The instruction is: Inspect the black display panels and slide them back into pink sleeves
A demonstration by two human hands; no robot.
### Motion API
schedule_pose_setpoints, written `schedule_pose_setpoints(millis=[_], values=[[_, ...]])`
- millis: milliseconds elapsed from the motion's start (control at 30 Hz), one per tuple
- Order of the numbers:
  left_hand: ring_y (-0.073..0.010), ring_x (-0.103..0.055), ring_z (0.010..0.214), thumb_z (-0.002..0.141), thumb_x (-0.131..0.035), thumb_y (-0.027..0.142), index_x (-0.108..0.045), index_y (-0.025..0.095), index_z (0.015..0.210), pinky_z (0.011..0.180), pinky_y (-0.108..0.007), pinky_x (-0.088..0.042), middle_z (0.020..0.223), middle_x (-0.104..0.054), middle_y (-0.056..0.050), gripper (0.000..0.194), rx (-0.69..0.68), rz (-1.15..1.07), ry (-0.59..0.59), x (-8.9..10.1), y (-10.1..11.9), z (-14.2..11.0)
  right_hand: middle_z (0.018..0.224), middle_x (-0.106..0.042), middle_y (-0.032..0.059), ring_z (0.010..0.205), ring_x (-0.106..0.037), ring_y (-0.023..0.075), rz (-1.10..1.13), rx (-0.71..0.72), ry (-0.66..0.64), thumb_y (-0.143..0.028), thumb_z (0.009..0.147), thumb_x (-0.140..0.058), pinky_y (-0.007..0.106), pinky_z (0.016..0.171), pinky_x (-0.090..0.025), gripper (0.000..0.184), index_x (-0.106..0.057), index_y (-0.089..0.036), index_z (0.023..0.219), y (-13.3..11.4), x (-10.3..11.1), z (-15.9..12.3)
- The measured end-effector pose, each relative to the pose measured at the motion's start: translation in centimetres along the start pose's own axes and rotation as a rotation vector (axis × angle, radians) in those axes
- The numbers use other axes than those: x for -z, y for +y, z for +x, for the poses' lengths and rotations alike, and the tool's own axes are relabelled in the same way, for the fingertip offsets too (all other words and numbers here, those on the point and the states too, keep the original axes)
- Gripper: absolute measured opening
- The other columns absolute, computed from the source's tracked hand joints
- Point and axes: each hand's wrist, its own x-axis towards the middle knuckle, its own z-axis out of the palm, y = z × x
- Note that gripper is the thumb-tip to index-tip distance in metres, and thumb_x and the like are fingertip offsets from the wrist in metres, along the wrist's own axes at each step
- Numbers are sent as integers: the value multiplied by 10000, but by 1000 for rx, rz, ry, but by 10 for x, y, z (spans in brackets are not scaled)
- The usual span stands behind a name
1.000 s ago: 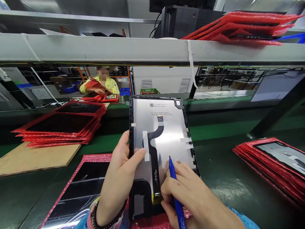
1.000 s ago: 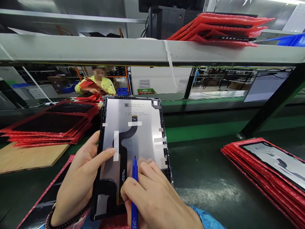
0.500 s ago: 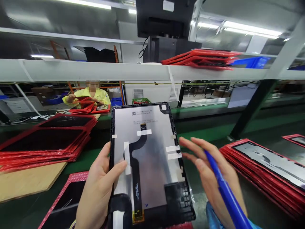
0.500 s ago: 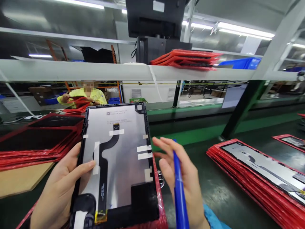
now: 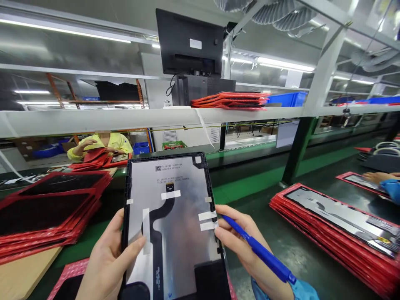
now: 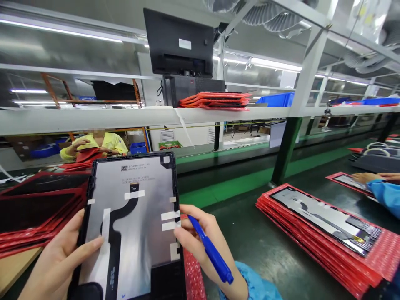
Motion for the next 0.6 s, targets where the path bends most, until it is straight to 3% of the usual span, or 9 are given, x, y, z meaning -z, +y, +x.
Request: schedule_pose_setpoints(millis=[33, 133, 267, 333, 433, 500, 600], values=[[-258, -717, 775, 531, -849, 328, -552, 311, 1196, 539, -235, -569, 916, -763, 11, 728, -2, 3, 13, -2, 0, -1, 593, -457, -68, 560, -414, 99, -66, -8, 0, -269, 824, -641, 216, 547, -359, 88, -615, -197, 868, 1, -1, 1], [-220, -712, 753, 530, -852, 334, -570, 294, 1182, 529, -180, -535, 854, -762, 28, 712, -50, 16, 80, -8, -2, -6, 552, -230, -93, 519, -208, 90, -180, -19, 21, -280, 820, -608, 231, 473, -222, 277, -416, -207, 634, 1, -3, 6], [-192, -711, 771, 499, -865, 324, -581, 288, 1184, 620, -149, -539, 833, -763, 40, 743, -67, 0, 114, -13, -1, -6, 543, -203, -97, 517, -177, 88, -158, -14, 39, -290, 788, -636, 238, 469, -193, 329, -377, -210, 601, 1, -3, 11], [-202, -715, 782, 510, -857, 335, -586, 281, 1179, 611, -153, -544, 845, -767, 31, 724, -57, -28, 110, -12, 0, -3, 527, -269, -91, 507, -231, 86, -85, -58, -41, -329, 784, -666, 235, 474, -228, 277, -483, -190, 628, 3, 1, 12], [-223, -712, 853, 517, -848, 312, -614, 265, 1127, 626, -166, -551, 898, -770, 19, 655, -77, -64, 75, -10, 1, 5, 628, -528, -18, 582, -472, 122, 19, -99, -114, -395, 819, -654, 242, 533, -372, 238, -652, -163, 762, 10, 5, 11], [-224, -710, 859, 528, -840, 295, -635, 257, 1080, 597, -164, -543, 895, -771, 18, 590, -86, -65, 48, -9, 0, 11, 705, -628, 12, 649, -581, 148, 102, -129, -85, -411, 816, -668, 250, 574, -448, 238, -706, -177, 824, 15, 5, 10], [-212, -716, 796, 561, -822, 301, -646, 232, 1039, 552, -164, -526, 883, -769, 1, 513, -82, -86, -17, -7, -3, 20, 619, -658, -3, 585, -633, 153, 303, -195, -39, -425, 720, -757, 256, 558, -503, 261, -741, -194, 842, 18, 1, 12]])
